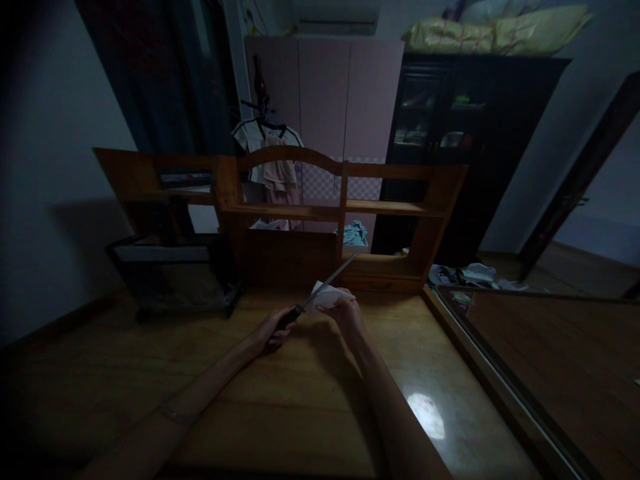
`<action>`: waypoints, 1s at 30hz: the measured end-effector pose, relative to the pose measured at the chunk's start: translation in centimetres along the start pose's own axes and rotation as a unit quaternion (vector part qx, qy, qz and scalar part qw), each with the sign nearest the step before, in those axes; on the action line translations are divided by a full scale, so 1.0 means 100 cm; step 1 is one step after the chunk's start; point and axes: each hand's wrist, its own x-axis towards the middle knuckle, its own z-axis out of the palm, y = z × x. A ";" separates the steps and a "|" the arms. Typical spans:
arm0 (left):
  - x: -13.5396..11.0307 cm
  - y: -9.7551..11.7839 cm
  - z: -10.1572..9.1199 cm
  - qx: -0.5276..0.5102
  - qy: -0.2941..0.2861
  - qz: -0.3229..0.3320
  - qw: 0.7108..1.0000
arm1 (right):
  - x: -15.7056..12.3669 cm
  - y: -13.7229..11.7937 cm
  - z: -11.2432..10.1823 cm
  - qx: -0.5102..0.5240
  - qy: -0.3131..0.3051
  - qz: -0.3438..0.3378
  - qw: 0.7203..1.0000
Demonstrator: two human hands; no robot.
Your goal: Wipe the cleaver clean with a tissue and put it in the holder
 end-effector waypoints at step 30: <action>-0.011 0.005 0.007 0.217 0.093 0.073 0.969 | -0.011 -0.002 0.012 0.042 -0.040 0.089 0.994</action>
